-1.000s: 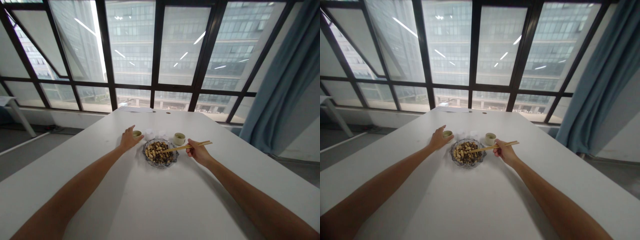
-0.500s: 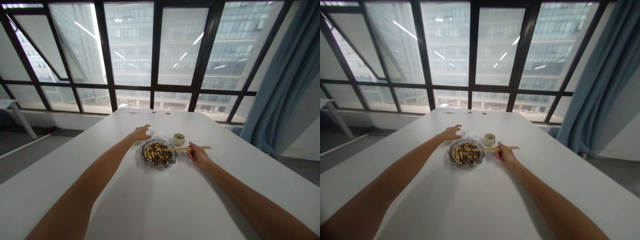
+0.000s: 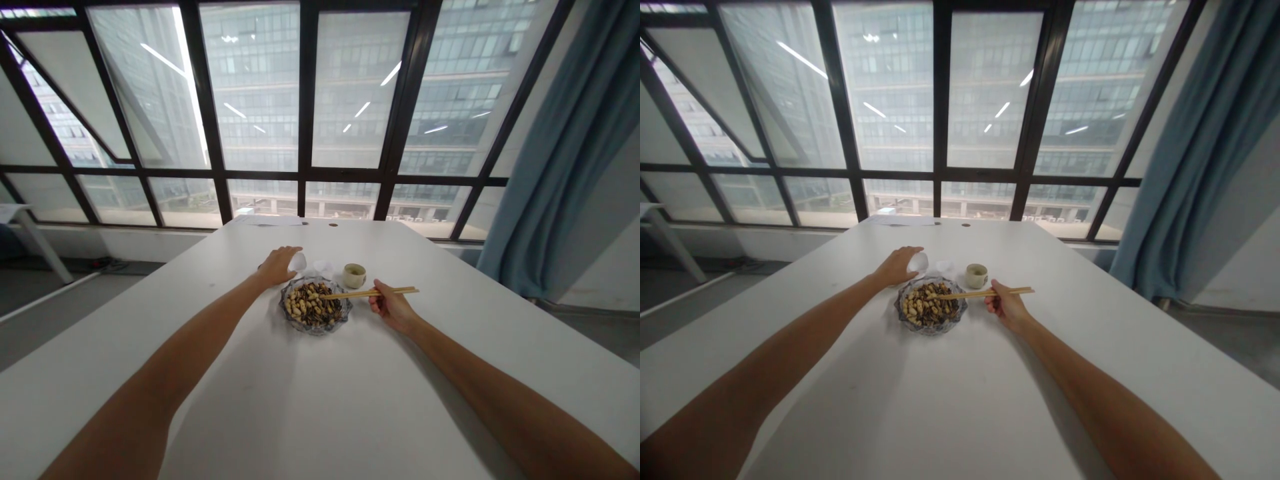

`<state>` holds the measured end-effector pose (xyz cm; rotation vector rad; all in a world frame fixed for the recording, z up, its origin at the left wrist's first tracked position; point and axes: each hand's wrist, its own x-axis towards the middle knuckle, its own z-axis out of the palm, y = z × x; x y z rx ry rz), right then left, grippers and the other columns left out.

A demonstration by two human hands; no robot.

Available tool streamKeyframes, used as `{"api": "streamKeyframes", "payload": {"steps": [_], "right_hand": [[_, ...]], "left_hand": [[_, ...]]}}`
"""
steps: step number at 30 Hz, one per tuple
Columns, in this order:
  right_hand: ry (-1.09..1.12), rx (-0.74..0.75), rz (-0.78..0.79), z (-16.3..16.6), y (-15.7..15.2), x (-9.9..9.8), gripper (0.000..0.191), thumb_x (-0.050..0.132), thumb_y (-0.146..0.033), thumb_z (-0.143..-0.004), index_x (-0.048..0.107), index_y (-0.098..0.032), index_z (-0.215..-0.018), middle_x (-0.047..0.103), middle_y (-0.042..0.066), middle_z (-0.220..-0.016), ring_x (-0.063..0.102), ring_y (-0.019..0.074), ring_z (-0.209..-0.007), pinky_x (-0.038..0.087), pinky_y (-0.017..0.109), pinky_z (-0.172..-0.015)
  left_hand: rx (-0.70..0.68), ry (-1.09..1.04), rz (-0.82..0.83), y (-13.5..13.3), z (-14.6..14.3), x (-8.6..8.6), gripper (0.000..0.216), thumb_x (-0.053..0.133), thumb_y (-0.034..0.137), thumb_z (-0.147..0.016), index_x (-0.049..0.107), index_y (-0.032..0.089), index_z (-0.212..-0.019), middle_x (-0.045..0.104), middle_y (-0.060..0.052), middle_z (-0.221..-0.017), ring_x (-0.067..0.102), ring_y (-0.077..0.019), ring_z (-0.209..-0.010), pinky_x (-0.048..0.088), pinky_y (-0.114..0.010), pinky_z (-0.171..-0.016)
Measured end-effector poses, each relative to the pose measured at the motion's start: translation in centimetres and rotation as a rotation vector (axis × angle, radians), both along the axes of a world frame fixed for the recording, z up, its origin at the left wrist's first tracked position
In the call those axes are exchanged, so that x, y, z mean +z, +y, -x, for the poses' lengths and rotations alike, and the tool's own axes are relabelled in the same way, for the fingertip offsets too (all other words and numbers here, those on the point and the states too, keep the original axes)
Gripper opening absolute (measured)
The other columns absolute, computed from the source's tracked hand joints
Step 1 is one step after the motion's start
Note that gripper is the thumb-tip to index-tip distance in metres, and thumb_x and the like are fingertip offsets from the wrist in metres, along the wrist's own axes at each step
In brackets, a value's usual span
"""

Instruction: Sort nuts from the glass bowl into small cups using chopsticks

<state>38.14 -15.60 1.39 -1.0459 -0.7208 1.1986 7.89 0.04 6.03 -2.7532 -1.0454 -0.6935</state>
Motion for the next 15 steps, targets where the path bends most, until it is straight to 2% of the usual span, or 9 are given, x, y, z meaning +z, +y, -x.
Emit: {"api": "streamKeyframes", "payload": {"steps": [4,7,11,15], "right_hand": [[-0.014,0.013,-0.011,0.1,0.0,0.0,0.033,0.062,-0.031,-0.093,0.058,-0.016,-0.063,0.06,0.003,-0.048,0.051,0.0101,-0.034,0.041,0.018,-0.033],[-0.026,0.019,-0.024,-0.1,0.1,0.0,0.033,0.064,-0.033,-0.091,0.058,-0.016,-0.064,0.061,0.003,-0.048,0.05,0.0102,-0.034,0.04,0.018,-0.032],[-0.014,-0.003,-0.058,-0.8,0.3,0.4,0.033,0.06,-0.031,-0.093,0.058,-0.016,-0.064,0.062,0.003,-0.048,0.051,0.0098,-0.034,0.042,0.018,-0.033],[0.006,-0.05,-0.103,-1.9,0.6,0.9,0.033,0.062,-0.033,-0.093,0.057,-0.017,-0.065,0.061,0.002,-0.048,0.05,0.0093,-0.035,0.041,0.018,-0.032]], "left_hand": [[0.265,-0.014,0.299,0.9,-0.9,0.7,0.08,0.071,0.04,-0.073,0.037,0.02,-0.142,0.063,-0.012,-0.129,0.06,-0.0295,-0.119,0.045,-0.043,-0.101],[0.328,0.029,0.422,1.2,-2.1,1.7,0.08,0.07,0.051,-0.074,0.037,0.022,-0.141,0.059,-0.014,-0.138,0.057,-0.0312,-0.125,0.043,-0.045,-0.102],[0.181,0.067,0.353,0.7,-5.0,2.3,0.074,0.063,0.054,-0.08,0.038,0.021,-0.142,0.05,-0.014,-0.148,0.049,-0.0306,-0.134,0.035,-0.044,-0.11],[0.045,0.163,0.376,0.4,-7.8,1.8,0.075,0.065,0.045,-0.081,0.033,0.021,-0.144,0.054,-0.013,-0.144,0.052,-0.0279,-0.131,0.032,-0.044,-0.111]]}}
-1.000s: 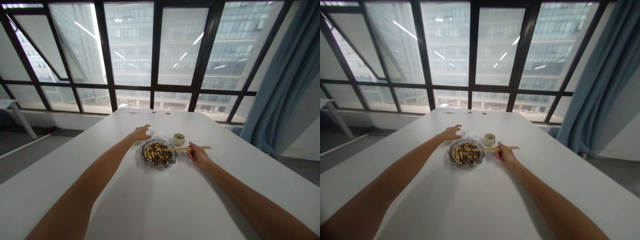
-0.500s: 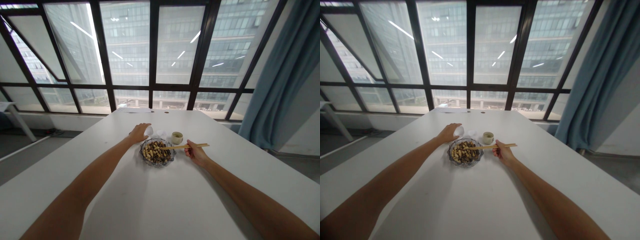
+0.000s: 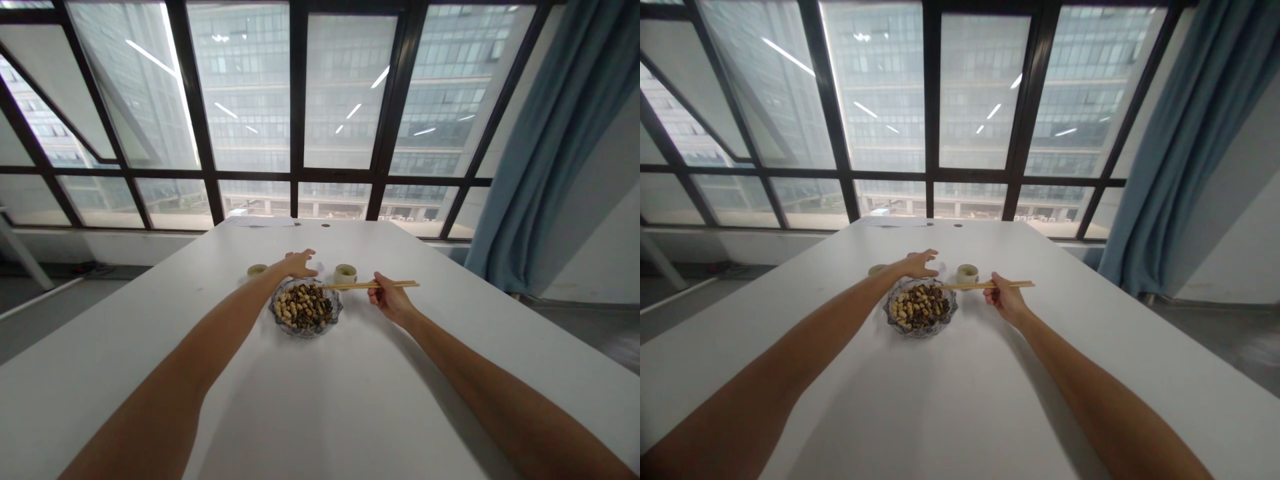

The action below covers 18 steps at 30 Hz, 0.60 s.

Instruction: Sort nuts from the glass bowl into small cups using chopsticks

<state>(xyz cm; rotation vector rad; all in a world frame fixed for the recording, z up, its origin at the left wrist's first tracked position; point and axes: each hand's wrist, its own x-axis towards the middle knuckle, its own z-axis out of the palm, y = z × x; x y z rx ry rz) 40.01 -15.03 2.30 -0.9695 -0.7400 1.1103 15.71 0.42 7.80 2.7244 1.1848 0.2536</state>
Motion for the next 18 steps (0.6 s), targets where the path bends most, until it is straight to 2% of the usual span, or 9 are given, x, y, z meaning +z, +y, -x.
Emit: {"api": "streamKeyframes", "payload": {"steps": [3,8,11,14,18], "right_hand": [[-0.01,-0.017,-0.018,-0.8,0.1,0.3,0.033,0.067,-0.036,-0.09,0.056,-0.018,-0.065,0.061,0.001,-0.048,0.05,0.0092,-0.035,0.041,0.018,-0.032],[0.007,-0.055,-0.054,-1.9,0.2,0.6,0.032,0.069,-0.036,-0.088,0.056,-0.018,-0.066,0.061,0.001,-0.049,0.05,0.0092,-0.036,0.043,0.017,-0.034],[0.014,-0.082,-0.049,-2.1,0.2,0.5,0.033,0.067,-0.035,-0.09,0.056,-0.017,-0.065,0.06,0.001,-0.048,0.049,0.0088,-0.035,0.042,0.017,-0.033],[-0.001,-0.098,-0.047,-2.2,0.2,0.3,0.033,0.068,-0.037,-0.09,0.056,-0.017,-0.066,0.06,0.002,-0.049,0.05,0.0087,-0.036,0.041,0.017,-0.033],[0.01,-0.157,-0.072,-2.6,0.4,0.4,0.033,0.069,-0.038,-0.088,0.056,-0.017,-0.066,0.061,0.003,-0.049,0.051,0.0086,-0.036,0.042,0.017,-0.034]], "left_hand": [[-0.072,0.005,-0.065,0.0,-0.9,-0.2,0.076,0.069,0.041,-0.079,0.034,0.02,-0.143,0.059,-0.013,-0.137,0.055,-0.0288,-0.127,0.036,-0.045,-0.108],[-0.339,-0.104,-0.391,-0.4,-0.5,0.1,0.07,0.07,0.025,-0.076,0.041,0.021,-0.14,0.054,-0.011,-0.141,0.048,-0.0281,-0.129,0.035,-0.042,-0.11],[-0.398,-0.112,-0.442,-0.7,-0.3,0.1,0.068,0.068,0.022,-0.077,0.043,0.022,-0.14,0.054,-0.011,-0.14,0.047,-0.0278,-0.129,0.035,-0.043,-0.11],[-0.256,-0.115,-0.39,-0.5,-0.3,-0.2,0.07,0.069,0.028,-0.077,0.041,0.021,-0.141,0.055,-0.012,-0.139,0.049,-0.0296,-0.129,0.035,-0.045,-0.11],[0.085,-0.016,-0.101,0.2,-0.6,0.0,0.083,0.07,0.044,-0.075,0.033,0.017,-0.144,0.061,-0.018,-0.132,0.058,-0.0349,-0.122,0.041,-0.05,-0.101]]}}
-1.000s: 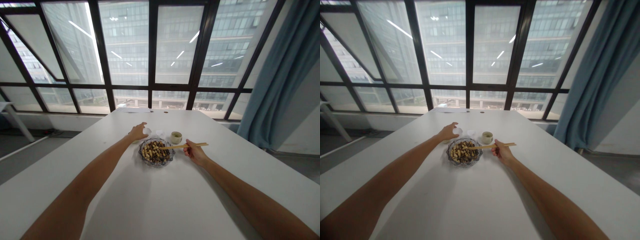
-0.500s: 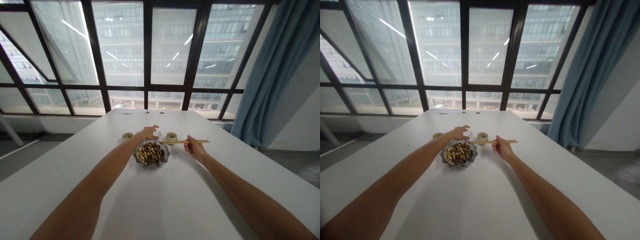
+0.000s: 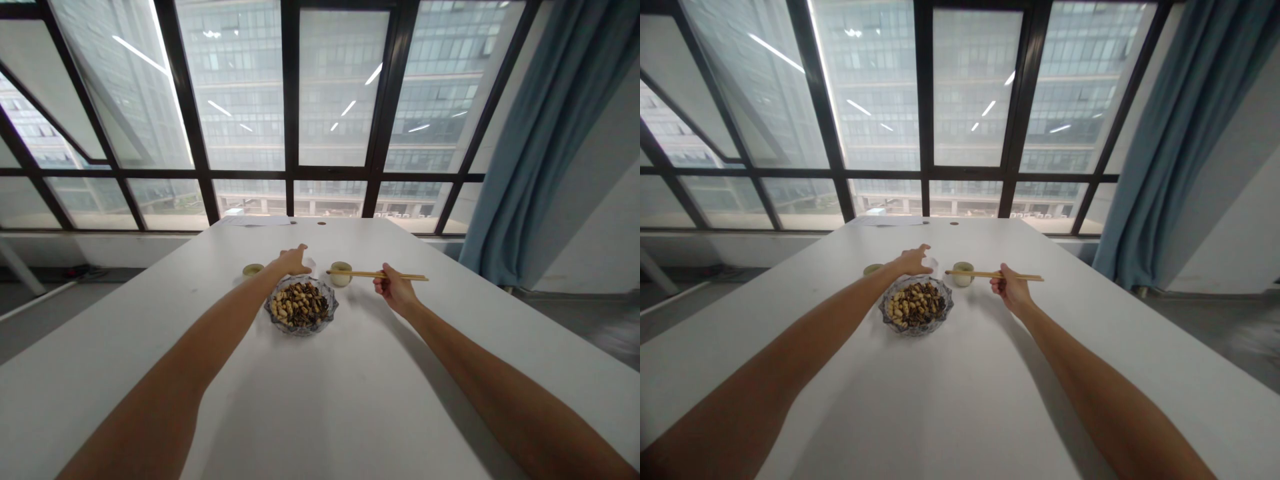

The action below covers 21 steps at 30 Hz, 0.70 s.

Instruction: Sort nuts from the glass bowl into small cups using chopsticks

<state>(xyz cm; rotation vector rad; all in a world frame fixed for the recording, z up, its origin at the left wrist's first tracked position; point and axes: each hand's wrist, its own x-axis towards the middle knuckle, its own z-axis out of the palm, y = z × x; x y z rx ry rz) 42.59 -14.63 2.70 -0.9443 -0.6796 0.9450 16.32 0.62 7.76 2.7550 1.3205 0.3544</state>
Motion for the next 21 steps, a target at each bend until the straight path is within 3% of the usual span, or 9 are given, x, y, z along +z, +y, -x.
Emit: {"api": "streamKeyframes", "payload": {"steps": [3,7,12,18,21], "right_hand": [[-0.003,-0.064,-0.032,-0.7,0.1,0.2,0.034,0.071,-0.042,-0.087,0.055,-0.018,-0.067,0.061,0.002,-0.05,0.053,0.0093,-0.037,0.044,0.017,-0.035],[-0.007,-0.149,-0.059,-1.9,0.2,0.4,0.035,0.07,-0.043,-0.087,0.054,-0.019,-0.068,0.062,0.002,-0.049,0.053,0.0097,-0.037,0.044,0.017,-0.035],[-0.039,-0.247,-0.083,-3.3,0.0,0.2,0.037,0.072,-0.046,-0.085,0.054,-0.018,-0.068,0.062,0.002,-0.048,0.054,0.0102,-0.036,0.045,0.018,-0.034],[-0.195,-0.266,-0.119,-3.5,-0.8,0.6,0.043,0.075,-0.056,-0.078,0.057,-0.018,-0.067,0.064,0.003,-0.05,0.057,0.0123,-0.038,0.047,0.021,-0.036],[-0.343,-0.296,-0.181,-2.7,-1.3,1.1,0.046,0.073,-0.06,-0.076,0.06,-0.017,-0.067,0.064,0.005,-0.051,0.057,0.0127,-0.037,0.045,0.021,-0.034]], "left_hand": [[0.057,0.02,0.099,0.0,-1.1,0.4,0.087,0.067,0.054,-0.075,0.03,0.017,-0.145,0.056,-0.021,-0.139,0.054,-0.036,-0.127,0.039,-0.051,-0.103],[-0.091,0.008,0.076,-1.2,-4.3,0.4,0.092,0.065,0.062,-0.075,0.029,0.016,-0.146,0.05,-0.021,-0.145,0.046,-0.035,-0.135,0.027,-0.051,-0.113],[-0.219,0.04,0.135,-2.3,-8.3,-0.6,0.095,0.067,0.059,-0.075,0.023,0.018,-0.15,0.046,-0.017,-0.15,0.04,-0.0332,-0.14,0.013,-0.056,-0.118],[-0.351,-0.04,0.064,-1.9,-9.1,-1.4,0.102,0.076,0.044,-0.064,0.027,0.014,-0.149,0.059,-0.016,-0.136,0.055,-0.0326,-0.124,0.041,-0.042,-0.106],[-0.462,-0.089,-0.073,-1.6,-8.8,-1.9,0.1,0.077,0.036,-0.06,0.034,0.014,-0.147,0.058,-0.015,-0.135,0.055,-0.0321,-0.121,0.042,-0.04,-0.105]]}}
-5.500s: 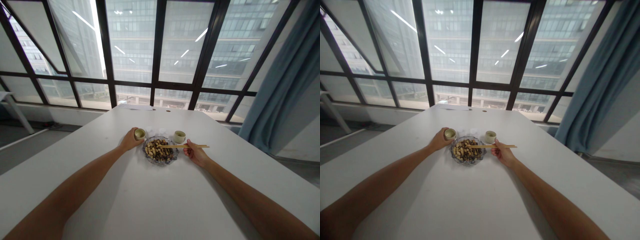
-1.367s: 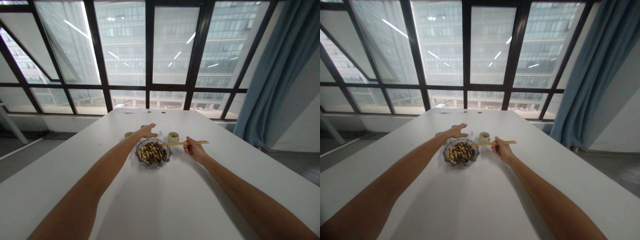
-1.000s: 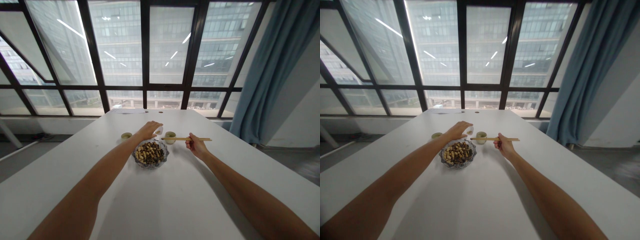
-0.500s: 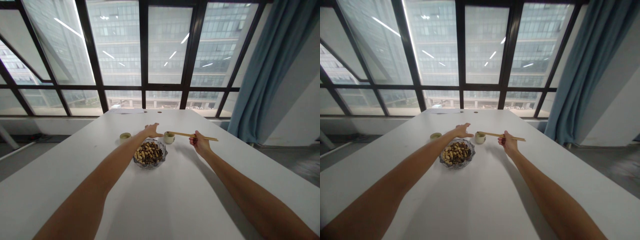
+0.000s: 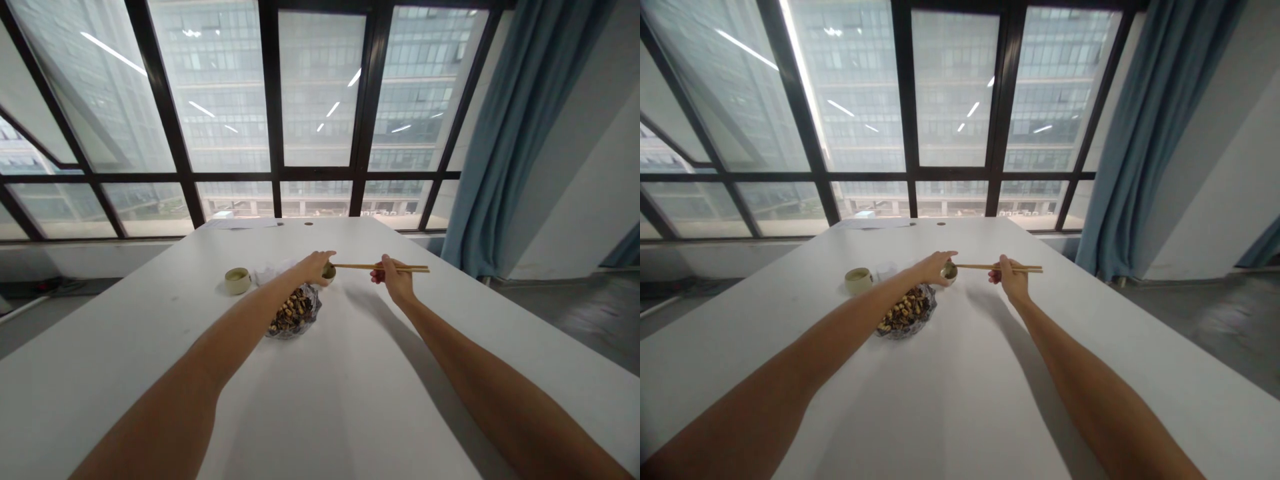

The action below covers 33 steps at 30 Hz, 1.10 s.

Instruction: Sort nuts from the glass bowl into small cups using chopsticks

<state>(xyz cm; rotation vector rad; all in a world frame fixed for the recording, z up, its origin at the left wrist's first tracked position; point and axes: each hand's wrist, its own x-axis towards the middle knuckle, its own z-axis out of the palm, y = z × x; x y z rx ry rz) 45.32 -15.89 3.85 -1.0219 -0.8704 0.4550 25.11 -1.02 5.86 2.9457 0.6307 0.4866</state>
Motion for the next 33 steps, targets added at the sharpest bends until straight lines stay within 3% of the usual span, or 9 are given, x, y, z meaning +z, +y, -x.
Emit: {"api": "streamKeyframes", "payload": {"steps": [4,10,16,22,28,33], "right_hand": [[-0.112,-0.033,-0.018,1.3,-0.5,0.5,0.049,0.07,-0.063,-0.077,0.063,-0.017,-0.066,0.064,0.005,-0.051,0.056,0.0126,-0.037,0.044,0.022,-0.035],[-0.378,-0.035,-0.003,2.3,-0.6,-0.3,0.049,0.066,-0.064,-0.081,0.067,-0.018,-0.066,0.065,0.004,-0.056,0.057,0.0112,-0.044,0.046,0.021,-0.042],[-0.405,-0.056,0.002,2.6,-0.5,-0.1,0.05,0.062,-0.065,-0.084,0.067,-0.019,-0.068,0.065,0.004,-0.057,0.057,0.0123,-0.046,0.044,0.022,-0.043],[-0.512,-0.051,0.043,3.4,-1.1,0.9,0.041,0.068,-0.058,-0.083,0.066,-0.021,-0.065,0.065,0.003,-0.058,0.057,0.0144,-0.05,0.044,0.025,-0.049],[-0.566,0.005,0.128,4.6,-1.6,1.6,0.031,0.073,-0.043,-0.082,0.062,-0.024,-0.06,0.061,0.001,-0.055,0.061,0.018,-0.058,0.04,0.025,-0.05],[-0.722,-0.064,0.076,5.3,-1.8,2.1,0.03,0.072,-0.044,-0.081,0.065,-0.024,-0.06,0.058,0.001,-0.053,0.055,0.0158,-0.053,0.04,0.026,-0.051]], "left_hand": [[-0.045,-0.037,-0.05,0.3,0.1,-0.6,0.096,0.076,0.033,-0.06,0.037,0.016,-0.146,0.056,-0.014,-0.136,0.054,-0.0322,-0.121,0.042,-0.043,-0.106],[-0.002,-0.018,0.058,0.8,0.2,-0.5,0.102,0.081,0.038,-0.058,0.035,0.013,-0.146,0.063,-0.015,-0.128,0.057,-0.0301,-0.118,0.044,-0.04,-0.104],[0.108,0.006,0.205,1.0,0.6,-0.6,0.094,0.077,0.046,-0.067,0.033,0.019,-0.146,0.063,-0.013,-0.132,0.061,-0.0278,-0.118,0.046,-0.04,-0.102],[0.143,0.027,0.179,0.2,1.7,0.2,0.085,0.072,0.049,-0.075,0.036,0.015,-0.144,0.056,-0.018,-0.14,0.057,-0.0306,-0.125,0.045,-0.041,-0.103],[0.219,-0.141,-0.044,-0.1,8.7,1.4,0.047,0.053,0.043,-0.091,0.054,0.016,-0.129,0.059,-0.012,-0.137,0.054,-0.0265,-0.129,0.037,-0.042,-0.113],[0.345,-0.315,-0.124,-0.8,16.8,-0.2,0.034,0.047,0.042,-0.094,0.062,0.019,-0.114,0.067,-0.008,-0.122,0.06,-0.0229,-0.117,0.042,-0.041,-0.107]]}}
